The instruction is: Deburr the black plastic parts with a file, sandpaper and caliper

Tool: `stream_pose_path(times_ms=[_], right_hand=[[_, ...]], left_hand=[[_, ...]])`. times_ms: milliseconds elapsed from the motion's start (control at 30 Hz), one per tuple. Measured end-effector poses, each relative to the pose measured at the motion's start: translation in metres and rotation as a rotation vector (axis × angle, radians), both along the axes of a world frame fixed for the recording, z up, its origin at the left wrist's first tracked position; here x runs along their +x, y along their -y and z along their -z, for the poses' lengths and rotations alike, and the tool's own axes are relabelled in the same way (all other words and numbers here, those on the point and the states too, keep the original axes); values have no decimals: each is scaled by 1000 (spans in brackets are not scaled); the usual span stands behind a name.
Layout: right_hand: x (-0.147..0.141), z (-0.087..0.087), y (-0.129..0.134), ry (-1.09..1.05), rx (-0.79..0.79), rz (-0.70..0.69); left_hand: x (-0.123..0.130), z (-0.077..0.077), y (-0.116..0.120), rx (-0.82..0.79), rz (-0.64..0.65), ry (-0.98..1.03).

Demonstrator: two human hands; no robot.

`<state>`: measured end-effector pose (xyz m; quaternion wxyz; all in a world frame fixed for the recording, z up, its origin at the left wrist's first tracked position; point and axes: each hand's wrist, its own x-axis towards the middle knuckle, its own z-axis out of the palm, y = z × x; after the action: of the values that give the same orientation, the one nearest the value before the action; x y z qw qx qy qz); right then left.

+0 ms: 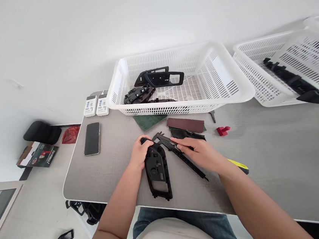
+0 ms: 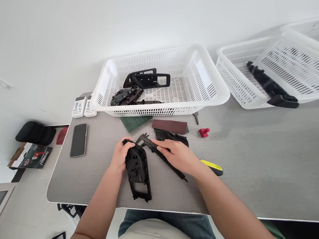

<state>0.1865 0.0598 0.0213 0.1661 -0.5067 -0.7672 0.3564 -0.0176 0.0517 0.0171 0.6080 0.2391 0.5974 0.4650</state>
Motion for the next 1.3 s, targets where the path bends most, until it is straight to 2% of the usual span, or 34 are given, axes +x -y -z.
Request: stream_pose_path(times_ms=[167,400,600,800,933,1067,1167,1300], right_hand=[[-4,2,3,43,141,17],[-7,-2,7,43,202,-17],[-3,1,5,0,244,73],[-1,2,5,10,263,64],[-2,1,7,7,280,7],[-3,0,8,21,278,-44],[-3,0,8,2,276,-10],[-4,1,7,-10,280,14]], left_hand=[[2,6,0,26,-2,74],[3,9,2,-38,28,178],[-1,3,4,17,192,97],[-1,2,3,2,148,128],[0,3,3,-43,191,213],[1,5,3,-59,167,195],[1,5,2,-36,171,197],[2,6,4,35,149,94]])
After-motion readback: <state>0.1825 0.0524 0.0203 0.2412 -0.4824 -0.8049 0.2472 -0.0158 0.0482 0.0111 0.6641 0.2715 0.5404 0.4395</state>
